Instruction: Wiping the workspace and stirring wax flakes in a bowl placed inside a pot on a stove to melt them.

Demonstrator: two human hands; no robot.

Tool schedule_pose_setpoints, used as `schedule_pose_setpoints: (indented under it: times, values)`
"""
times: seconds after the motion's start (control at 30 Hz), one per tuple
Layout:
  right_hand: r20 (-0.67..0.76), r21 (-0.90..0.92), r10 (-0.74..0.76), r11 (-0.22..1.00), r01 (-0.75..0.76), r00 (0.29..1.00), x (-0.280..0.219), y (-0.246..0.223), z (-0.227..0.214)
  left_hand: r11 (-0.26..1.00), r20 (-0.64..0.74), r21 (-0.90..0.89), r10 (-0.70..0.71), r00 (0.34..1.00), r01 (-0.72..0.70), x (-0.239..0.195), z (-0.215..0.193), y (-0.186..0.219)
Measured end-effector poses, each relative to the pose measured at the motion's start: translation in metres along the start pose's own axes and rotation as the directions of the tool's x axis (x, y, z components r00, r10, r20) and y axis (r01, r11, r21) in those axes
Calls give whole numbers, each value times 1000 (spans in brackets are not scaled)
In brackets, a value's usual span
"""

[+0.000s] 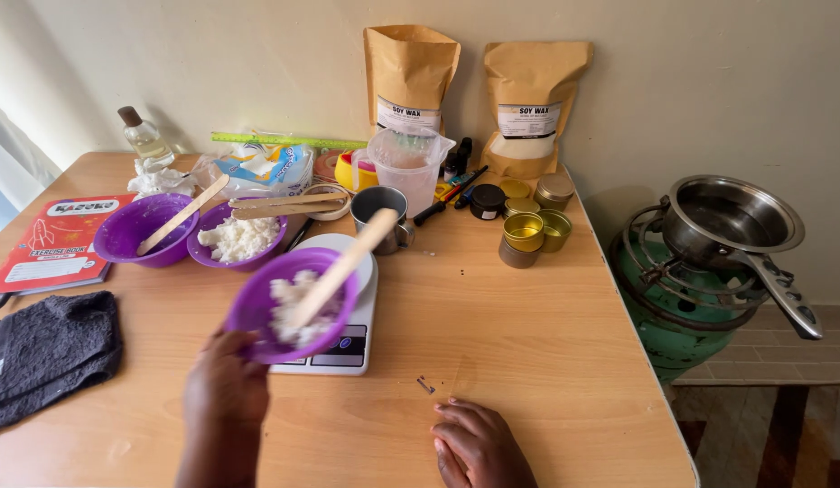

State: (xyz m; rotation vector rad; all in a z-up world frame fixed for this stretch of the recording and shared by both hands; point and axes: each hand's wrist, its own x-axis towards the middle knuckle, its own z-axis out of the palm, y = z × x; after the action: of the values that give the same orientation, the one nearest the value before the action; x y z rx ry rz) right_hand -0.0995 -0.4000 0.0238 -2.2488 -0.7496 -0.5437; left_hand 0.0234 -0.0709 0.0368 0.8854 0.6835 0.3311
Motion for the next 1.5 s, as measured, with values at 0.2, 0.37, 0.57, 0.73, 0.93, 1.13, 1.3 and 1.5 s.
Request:
schedule_pose_setpoints:
  times: [0.2, 0.37, 0.57, 0.73, 0.93, 1.13, 1.3, 1.5]
  values:
    - [-26, -21, -44, 999, 44, 999, -1, 7, 4, 995, 142, -10, -94, 985, 96, -81, 85, -53]
    - [-85, -47, -126, 991, 122, 988, 2, 10, 6, 976, 78, 85, -207, 975, 200, -128, 115, -66]
    - [-101, -54, -163, 986, 158, 982, -3, 21, 13, 984, 22, 60, -170, 985, 168, -147, 121, -67]
    - [-110, -65, -185, 982, 179, 977, -6, 28, 18, 995, 64, 85, -55, 996, 50, -159, 112, -64]
    - [-95, -54, -205, 978, 201, 974, 0, 26, 14, 894, 57, 433, -151, 987, 112, -179, 104, -45]
    - [-108, -59, -239, 971, 234, 965, -1, 31, 19, 923, 173, 384, -74, 982, 2, -175, 86, -61]
    - [-97, -82, -230, 972, 222, 968, -5, 33, 21, 997, 219, 82, -23, 975, 5, -148, 57, -98]
    - [-112, -90, -227, 972, 218, 967, 4, 23, 14, 906, 266, 310, 209, 941, -289, -157, 42, -87]
